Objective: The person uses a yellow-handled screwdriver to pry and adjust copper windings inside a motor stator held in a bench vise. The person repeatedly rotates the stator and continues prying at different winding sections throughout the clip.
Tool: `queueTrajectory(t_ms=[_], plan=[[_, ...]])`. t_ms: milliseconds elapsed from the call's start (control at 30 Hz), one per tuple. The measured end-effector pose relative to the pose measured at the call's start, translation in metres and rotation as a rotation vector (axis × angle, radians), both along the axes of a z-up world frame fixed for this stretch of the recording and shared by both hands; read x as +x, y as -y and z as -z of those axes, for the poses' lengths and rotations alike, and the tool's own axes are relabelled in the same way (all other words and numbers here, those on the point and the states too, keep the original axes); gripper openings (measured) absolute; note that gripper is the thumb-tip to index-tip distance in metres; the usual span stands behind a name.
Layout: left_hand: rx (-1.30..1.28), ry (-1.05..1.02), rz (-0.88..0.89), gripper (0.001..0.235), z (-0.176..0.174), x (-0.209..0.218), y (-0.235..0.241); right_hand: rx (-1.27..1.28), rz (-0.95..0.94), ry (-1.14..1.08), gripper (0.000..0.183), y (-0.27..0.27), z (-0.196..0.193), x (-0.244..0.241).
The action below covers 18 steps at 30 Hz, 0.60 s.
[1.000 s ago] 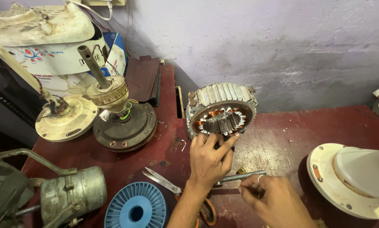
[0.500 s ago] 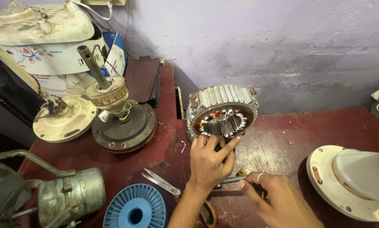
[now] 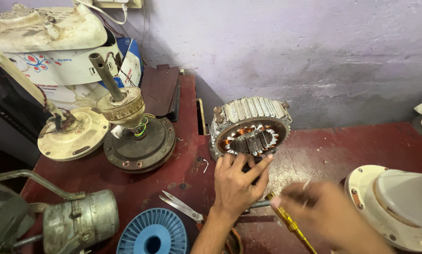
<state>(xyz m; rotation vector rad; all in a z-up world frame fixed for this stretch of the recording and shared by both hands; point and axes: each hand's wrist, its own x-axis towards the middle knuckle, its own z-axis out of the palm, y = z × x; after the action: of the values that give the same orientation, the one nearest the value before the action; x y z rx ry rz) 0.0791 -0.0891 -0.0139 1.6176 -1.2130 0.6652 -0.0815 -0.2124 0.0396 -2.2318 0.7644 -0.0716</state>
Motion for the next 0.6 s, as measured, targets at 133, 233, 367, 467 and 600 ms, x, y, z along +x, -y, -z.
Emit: queueTrajectory(t_ms=[133, 233, 367, 467, 600], plan=[[-0.003, -0.006, -0.001, 0.033, 0.000, 0.000, 0.000, 0.257, 0.104, 0.677, 0.046, 0.056, 0.000, 0.031], [-0.015, -0.007, -0.008, 0.030, 0.000, -0.001, 0.000, 0.673, -0.102, 0.924, 0.082, 0.073, 0.021, 0.071], [-0.019, -0.034, 0.010, 0.022, 0.002, 0.000, 0.002, 0.797, -0.295, 0.823, 0.071, 0.082, 0.053, 0.105], [-0.036, -0.040, 0.013, 0.020, 0.004, 0.003, 0.004, 0.743, -0.370, 0.871, 0.062, 0.091, 0.062, 0.108], [-0.053, -0.039, -0.001, 0.020, 0.006, 0.003, 0.006, 0.751, -0.293, 0.924, 0.062, 0.084, 0.070, 0.107]])
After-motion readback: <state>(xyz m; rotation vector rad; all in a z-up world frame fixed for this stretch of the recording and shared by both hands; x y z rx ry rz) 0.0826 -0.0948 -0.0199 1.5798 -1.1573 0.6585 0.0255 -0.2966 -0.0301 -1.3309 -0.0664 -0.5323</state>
